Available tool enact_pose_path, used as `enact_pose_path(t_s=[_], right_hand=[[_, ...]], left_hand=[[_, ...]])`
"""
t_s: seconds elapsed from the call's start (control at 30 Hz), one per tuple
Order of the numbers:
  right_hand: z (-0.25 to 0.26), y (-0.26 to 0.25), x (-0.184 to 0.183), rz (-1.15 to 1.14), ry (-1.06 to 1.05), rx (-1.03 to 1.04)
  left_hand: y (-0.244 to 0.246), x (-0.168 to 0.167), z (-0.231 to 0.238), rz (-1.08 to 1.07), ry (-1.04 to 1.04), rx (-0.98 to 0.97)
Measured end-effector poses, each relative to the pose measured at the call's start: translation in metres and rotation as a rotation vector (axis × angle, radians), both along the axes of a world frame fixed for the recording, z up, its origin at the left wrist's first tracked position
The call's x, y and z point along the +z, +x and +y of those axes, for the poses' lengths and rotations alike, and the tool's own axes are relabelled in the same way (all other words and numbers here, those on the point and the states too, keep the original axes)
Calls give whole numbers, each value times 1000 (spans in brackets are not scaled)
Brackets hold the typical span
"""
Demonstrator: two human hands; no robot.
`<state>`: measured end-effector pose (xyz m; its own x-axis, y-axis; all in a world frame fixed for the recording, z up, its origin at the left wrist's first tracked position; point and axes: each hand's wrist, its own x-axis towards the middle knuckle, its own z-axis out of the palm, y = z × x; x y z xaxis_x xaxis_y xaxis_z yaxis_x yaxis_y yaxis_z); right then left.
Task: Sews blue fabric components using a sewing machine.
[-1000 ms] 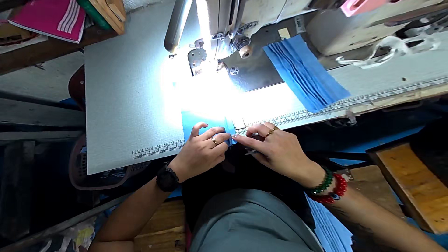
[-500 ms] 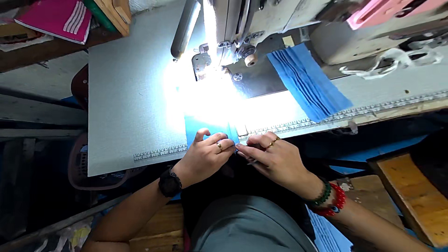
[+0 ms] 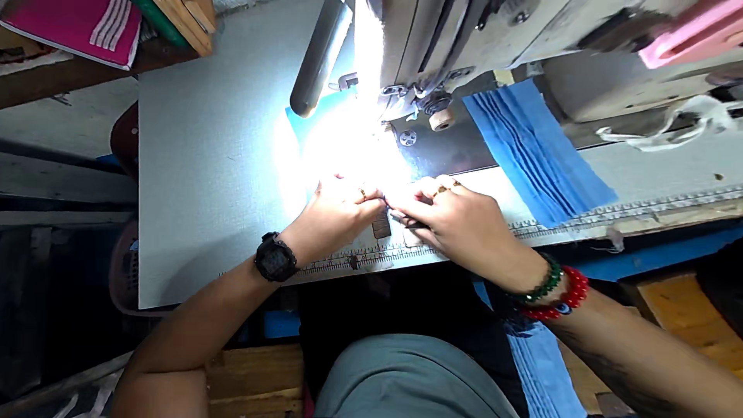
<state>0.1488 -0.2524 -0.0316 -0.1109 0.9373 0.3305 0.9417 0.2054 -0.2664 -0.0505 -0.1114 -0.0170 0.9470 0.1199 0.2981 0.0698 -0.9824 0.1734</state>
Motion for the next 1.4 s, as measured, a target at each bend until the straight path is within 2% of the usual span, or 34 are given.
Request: enact_pose_path(t_s=[0.17, 0.33, 0.5, 0.6, 0.67, 0.7, 0.77, 0.83, 0.93, 1.03, 1.1, 1.17, 1.23, 1.3, 1.4], right_hand=[[27, 8, 3, -45, -3, -20], [45, 13, 4, -9, -5, -48], [40, 8, 1, -27, -24, -120], [18, 2, 12, -2, -89, -179], [1, 1, 19, 83, -154, -212], [-6, 1, 21, 127, -188, -216], [-17, 0, 24, 181, -241, -190], [-19, -5, 24, 201, -247, -142], [-16, -13, 22, 197, -213, -124], [-8, -20, 19, 174, -176, -143], [6, -29, 18, 142, -163, -130], [28, -42, 21, 118, -135, -112], [51, -54, 21, 196, -78, -138], [67, -64, 23, 351, -174, -198], [78, -67, 20, 351, -205, -147]], left_hand=[[13, 0, 30, -11, -59, 5], [24, -4, 60, -54, -13, 12], [36, -8, 92, -61, 59, 22], [42, 1, 104, -57, -49, 69], [51, 12, 106, -89, -186, 240], [59, 17, 108, -100, -199, 402], [79, 24, 111, 30, -233, 751], [98, 29, 104, 122, -274, 890], [110, 23, 95, -75, -288, 931], [89, 5, 140, -619, -493, 1016], [65, 8, 146, -854, -672, 1030], [51, 9, 128, -973, -713, 1000], [42, 10, 111, -1036, -727, 971], [36, 12, 97, -1052, -733, 965], [30, 15, 79, -1074, -713, 935]])
